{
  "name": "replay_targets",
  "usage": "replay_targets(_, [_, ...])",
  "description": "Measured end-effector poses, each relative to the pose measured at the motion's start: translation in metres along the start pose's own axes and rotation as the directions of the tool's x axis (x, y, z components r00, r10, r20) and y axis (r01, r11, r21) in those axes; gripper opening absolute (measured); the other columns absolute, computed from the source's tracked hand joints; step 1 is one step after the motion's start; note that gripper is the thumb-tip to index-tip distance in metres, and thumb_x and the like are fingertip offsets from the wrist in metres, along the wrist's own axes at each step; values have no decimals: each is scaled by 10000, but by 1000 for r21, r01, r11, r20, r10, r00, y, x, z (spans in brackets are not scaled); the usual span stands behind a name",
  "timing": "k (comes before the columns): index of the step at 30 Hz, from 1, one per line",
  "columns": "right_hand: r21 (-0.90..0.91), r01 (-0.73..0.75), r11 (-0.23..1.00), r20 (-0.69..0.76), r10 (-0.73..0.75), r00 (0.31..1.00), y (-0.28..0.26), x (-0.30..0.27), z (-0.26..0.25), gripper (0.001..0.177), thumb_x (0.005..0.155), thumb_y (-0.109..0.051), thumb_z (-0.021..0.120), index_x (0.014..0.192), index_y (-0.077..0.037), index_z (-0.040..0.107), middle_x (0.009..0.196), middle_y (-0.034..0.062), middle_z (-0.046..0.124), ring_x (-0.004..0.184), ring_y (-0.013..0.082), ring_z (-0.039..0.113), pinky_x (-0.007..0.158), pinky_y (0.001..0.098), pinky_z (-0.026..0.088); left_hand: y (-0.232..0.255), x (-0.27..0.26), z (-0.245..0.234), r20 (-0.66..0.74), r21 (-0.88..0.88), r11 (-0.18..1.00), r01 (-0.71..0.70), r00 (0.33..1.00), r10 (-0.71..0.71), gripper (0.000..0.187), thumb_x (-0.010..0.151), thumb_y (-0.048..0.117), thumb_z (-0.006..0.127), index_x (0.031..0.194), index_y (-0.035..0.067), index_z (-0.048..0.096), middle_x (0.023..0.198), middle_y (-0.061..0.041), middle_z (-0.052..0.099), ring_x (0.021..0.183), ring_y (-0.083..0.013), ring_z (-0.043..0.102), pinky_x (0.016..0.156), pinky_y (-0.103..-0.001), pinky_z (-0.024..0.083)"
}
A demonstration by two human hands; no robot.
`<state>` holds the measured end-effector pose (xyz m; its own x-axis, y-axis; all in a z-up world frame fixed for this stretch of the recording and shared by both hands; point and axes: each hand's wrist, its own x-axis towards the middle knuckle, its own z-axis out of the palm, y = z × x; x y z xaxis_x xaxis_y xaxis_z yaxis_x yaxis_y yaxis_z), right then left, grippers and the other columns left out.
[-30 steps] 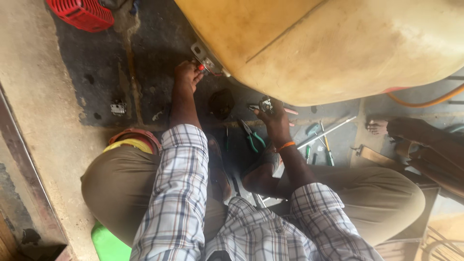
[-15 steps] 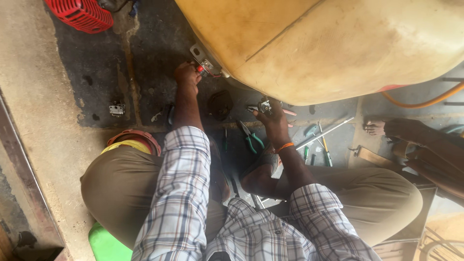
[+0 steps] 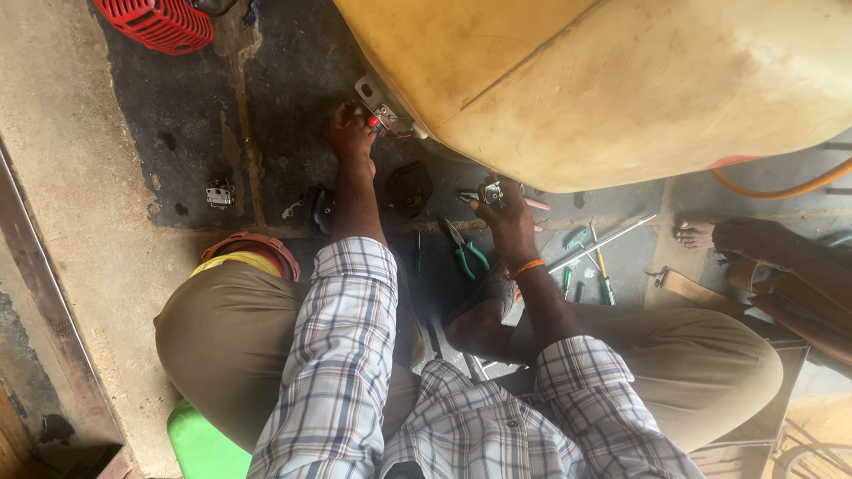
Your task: The person sits on the floor and uses pliers and a wrench to adjust and tighten components on the lower part of a small engine attached to a yellow tank. The person repeatedly tightens a fitting and checks the connection.
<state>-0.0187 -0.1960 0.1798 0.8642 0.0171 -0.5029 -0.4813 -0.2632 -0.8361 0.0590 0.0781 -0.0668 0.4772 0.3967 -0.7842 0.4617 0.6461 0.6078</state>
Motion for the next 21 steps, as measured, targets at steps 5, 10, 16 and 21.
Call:
replay_targets(5, [-17, 24, 1000, -5, -24, 1000, 2, -2, -2, 581, 860, -68, 797, 1392, -43, 565, 1293, 80, 621, 1223, 205, 593, 972, 334, 537, -6, 37, -4, -48, 10, 980, 196, 979, -196, 341, 966, 261, 633, 1291, 164, 672, 1037, -49, 721, 816, -189, 678, 673, -352, 512])
replay_targets(10, [-153, 31, 988, -38, -37, 999, -3, 2, -5, 624, 859, -123, 833, 1414, -27, 564, 1315, 125, 632, 1197, 213, 613, 965, 335, 527, -4, 26, 11, -222, 151, 974, 167, 966, -132, 399, 964, 399, 615, 1285, 165, 648, 1072, -52, 680, 872, -195, 644, 731, -378, 473])
replay_targets(16, [-207, 55, 977, -81, -73, 994, -9, -11, -4, 624, 857, -250, 808, 1408, -53, 590, 1162, 146, 740, 1011, 226, 733, 838, 349, 574, -65, -105, 56, -156, 345, 938, 32, 988, 23, 581, 976, 551, 616, 1377, 131, 590, 1273, -63, 599, 1104, -208, 560, 902, -427, 426])
replay_targets(21, [-424, 250, 871, -69, -306, 949, -13, -20, -3, 593, 844, -263, 825, 1358, -45, 626, 1184, 192, 731, 1027, 303, 738, 857, 394, 563, -79, -183, 82, 274, 309, 937, 161, 929, -250, 666, 969, 624, 622, 1396, 113, 601, 1374, -91, 593, 1214, -236, 533, 972, -458, 409])
